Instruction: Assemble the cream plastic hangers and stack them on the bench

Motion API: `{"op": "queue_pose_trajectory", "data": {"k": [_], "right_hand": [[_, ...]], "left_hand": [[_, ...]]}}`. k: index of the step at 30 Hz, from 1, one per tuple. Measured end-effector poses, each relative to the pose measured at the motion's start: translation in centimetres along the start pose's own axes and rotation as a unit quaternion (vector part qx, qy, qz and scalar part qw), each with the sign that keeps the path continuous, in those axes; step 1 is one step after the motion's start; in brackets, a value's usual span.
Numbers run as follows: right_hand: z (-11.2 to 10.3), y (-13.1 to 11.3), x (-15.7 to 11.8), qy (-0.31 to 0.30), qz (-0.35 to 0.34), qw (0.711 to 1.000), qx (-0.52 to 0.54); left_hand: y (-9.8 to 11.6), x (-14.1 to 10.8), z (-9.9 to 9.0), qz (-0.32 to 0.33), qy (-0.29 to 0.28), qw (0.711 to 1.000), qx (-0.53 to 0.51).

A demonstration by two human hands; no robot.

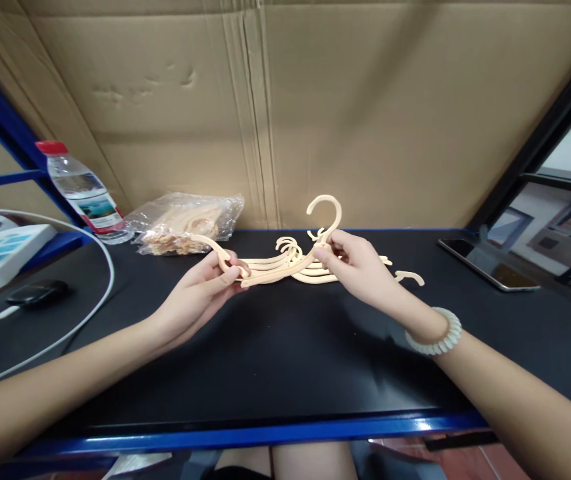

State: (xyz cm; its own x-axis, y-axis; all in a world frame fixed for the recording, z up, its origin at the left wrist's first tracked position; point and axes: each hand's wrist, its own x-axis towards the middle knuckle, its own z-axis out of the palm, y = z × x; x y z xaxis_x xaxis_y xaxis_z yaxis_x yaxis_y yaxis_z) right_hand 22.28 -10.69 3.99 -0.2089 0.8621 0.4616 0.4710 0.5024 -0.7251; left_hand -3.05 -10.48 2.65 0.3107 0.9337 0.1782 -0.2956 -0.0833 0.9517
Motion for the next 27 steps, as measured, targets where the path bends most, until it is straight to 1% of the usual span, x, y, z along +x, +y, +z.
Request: {"op": "queue_pose_trajectory", "data": {"k": [5,7,12,18,27], "right_hand": [[0.2,-0.4,-0.4,0.019,-0.015,0.999,0.028],[0.3,-0.6,-0.5,0.036,-0.018,0.999,0.033],[0.3,-0.8,-0.7,0.081,-0.023,0.995,0.055],[0.3,-0.7,-0.7,0.093,-0.033,0.994,0.046],[0.4,-0.6,-0.9,0.093,-0.065,0.993,0.006]], "left_hand": [[0.5,0.0,0.0,-0.032,-0.013,0.999,-0.027],[0.7,0.0,-0.1,-0.044,-0.021,0.998,-0.031],[1.1,0.2,-0.6,-0.069,-0.059,0.995,-0.044],[1.3,0.5,-0.9,-0.064,-0.086,0.993,-0.057],[1.3,0.6,-1.0,-0.079,-0.083,0.991,-0.065]]}}
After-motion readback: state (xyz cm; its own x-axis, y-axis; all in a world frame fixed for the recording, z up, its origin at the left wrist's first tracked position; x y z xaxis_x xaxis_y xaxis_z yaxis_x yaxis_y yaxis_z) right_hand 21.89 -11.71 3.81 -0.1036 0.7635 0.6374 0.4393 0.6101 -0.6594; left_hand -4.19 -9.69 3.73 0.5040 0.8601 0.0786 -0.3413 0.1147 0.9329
